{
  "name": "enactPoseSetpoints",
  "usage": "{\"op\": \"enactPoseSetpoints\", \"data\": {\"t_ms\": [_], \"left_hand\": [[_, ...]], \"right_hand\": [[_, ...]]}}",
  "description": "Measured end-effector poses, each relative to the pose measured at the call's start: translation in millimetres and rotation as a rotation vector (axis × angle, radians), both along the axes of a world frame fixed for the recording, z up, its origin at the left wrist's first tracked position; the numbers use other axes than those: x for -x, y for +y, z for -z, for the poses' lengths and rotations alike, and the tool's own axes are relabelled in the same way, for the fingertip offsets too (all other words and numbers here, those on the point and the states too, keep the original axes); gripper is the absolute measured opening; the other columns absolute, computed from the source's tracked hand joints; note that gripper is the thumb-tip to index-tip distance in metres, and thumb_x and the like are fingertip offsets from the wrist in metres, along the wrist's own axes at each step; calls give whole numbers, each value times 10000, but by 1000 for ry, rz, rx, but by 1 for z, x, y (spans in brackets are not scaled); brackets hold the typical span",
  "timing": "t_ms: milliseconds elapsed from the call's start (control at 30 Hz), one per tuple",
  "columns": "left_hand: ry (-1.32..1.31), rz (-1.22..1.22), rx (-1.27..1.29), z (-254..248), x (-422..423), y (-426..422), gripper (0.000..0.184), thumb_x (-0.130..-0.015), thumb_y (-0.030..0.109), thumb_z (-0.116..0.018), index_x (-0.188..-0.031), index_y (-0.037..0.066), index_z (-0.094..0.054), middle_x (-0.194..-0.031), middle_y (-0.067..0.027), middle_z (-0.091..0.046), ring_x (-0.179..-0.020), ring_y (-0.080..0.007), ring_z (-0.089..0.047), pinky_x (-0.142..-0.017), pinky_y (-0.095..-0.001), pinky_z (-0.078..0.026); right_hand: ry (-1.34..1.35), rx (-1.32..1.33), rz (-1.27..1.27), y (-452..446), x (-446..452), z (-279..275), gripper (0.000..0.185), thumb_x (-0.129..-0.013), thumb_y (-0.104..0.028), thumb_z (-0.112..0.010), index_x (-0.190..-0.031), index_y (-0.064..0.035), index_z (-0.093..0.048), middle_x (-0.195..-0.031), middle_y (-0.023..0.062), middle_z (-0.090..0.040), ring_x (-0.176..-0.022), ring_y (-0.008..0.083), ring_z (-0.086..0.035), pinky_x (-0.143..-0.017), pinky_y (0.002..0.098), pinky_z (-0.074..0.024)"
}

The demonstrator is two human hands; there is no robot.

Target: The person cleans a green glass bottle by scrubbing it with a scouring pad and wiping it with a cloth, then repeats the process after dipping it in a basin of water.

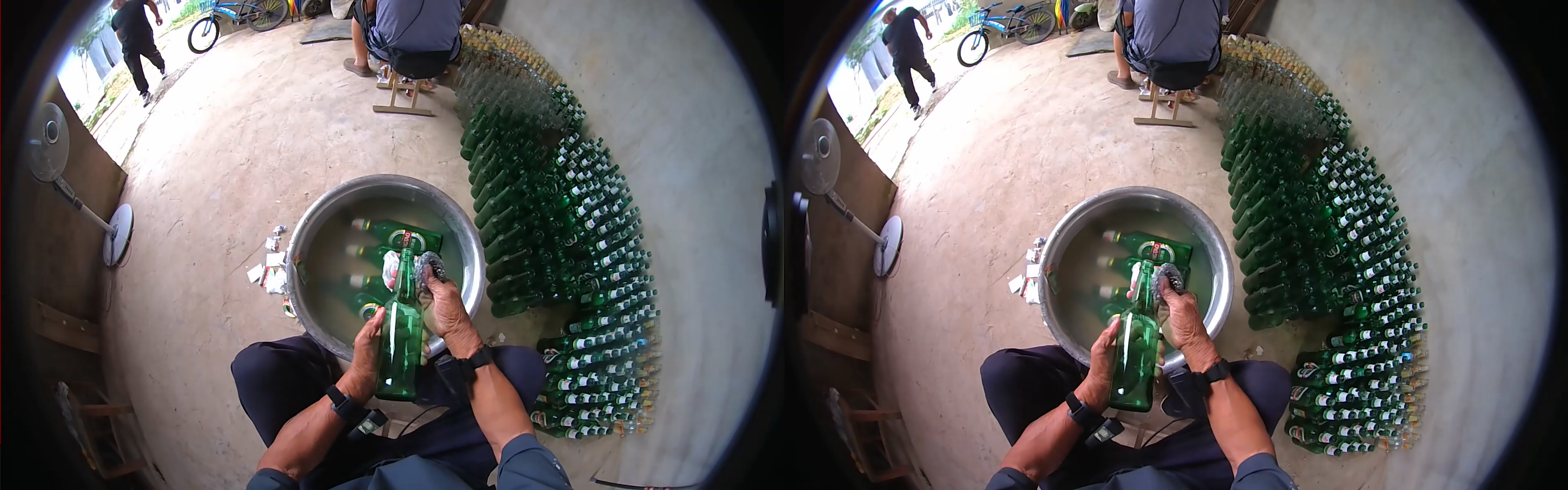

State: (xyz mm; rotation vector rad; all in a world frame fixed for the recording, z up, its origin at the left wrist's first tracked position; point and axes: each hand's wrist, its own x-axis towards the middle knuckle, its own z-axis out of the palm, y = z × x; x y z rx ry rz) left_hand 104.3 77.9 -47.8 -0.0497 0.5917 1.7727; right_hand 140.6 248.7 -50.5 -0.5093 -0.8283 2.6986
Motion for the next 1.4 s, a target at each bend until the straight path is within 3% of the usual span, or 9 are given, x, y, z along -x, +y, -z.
{"op": "enactPoseSetpoints", "data": {"t_ms": [200,433,600,767,867,1033,1233,1367,1400], "left_hand": [[-92,-25,132,13,-3,1,479,-1011,515,-539,-1177,72,-608,-1020,-80,-669,-888,-219,-670,-789,-385,-563],[-36,-64,237,7,-9,4,462,-988,550,-579,-1147,118,-610,-922,-14,-651,-777,-166,-651,-687,-325,-564],[-17,-55,209,4,-7,3,532,-1005,553,-539,-1169,51,-606,-880,-126,-715,-683,-258,-722,-613,-391,-618],[-6,-27,54,12,5,-2,640,-1028,580,-427,-1203,-6,-616,-956,-192,-712,-765,-316,-725,-673,-437,-621],[-20,-31,38,3,8,-5,695,-1020,616,-387,-1219,-10,-614,-975,-206,-710,-785,-327,-725,-685,-446,-619],[-14,-45,51,2,9,-6,715,-1002,651,-384,-1217,8,-612,-990,-216,-710,-797,-324,-726,-692,-431,-615],[28,-72,140,-14,5,-3,676,-998,638,-414,-1204,23,-603,-946,-175,-709,-780,-286,-721,-684,-393,-608],[43,-126,150,-3,7,-2,672,-997,642,-414,-1194,28,-604,-926,-172,-707,-770,-283,-720,-672,-405,-607],[47,-135,156,-2,9,-2,672,-995,645,-414,-1188,30,-604,-922,-172,-707,-767,-283,-719,-671,-409,-606]], "right_hand": [[-91,-424,-45,-2,-2,-2,265,-1005,-136,-621,-1201,40,-651,-1047,113,-715,-923,212,-715,-800,354,-614],[-232,-203,50,-5,4,17,261,-990,-175,-659,-1114,54,-674,-943,149,-724,-781,249,-728,-680,399,-631],[-269,-31,122,1,7,37,347,-1011,-226,-637,-1093,110,-661,-923,205,-721,-746,302,-729,-672,433,-622],[-260,38,122,12,10,51,307,-977,-204,-694,-1102,75,-667,-930,139,-711,-774,236,-713,-697,382,-610],[-267,-137,127,8,8,31,297,-954,-244,-730,-1082,15,-663,-996,86,-714,-821,167,-712,-657,280,-580],[-220,-178,91,2,2,7,360,-978,-330,-690,-1132,-6,-656,-1012,87,-715,-864,202,-722,-709,317,-593],[-261,-506,-47,2,4,16,308,-993,-317,-677,-1119,-36,-690,-997,19,-693,-828,107,-653,-773,281,-550],[-140,-340,58,4,15,0,354,-995,-336,-668,-1174,-31,-669,-1108,77,-697,-1018,176,-679,-798,337,-564],[-111,-316,54,7,15,-9,411,-992,-350,-664,-1246,-29,-630,-1221,121,-674,-1119,252,-666,-852,393,-558]]}}
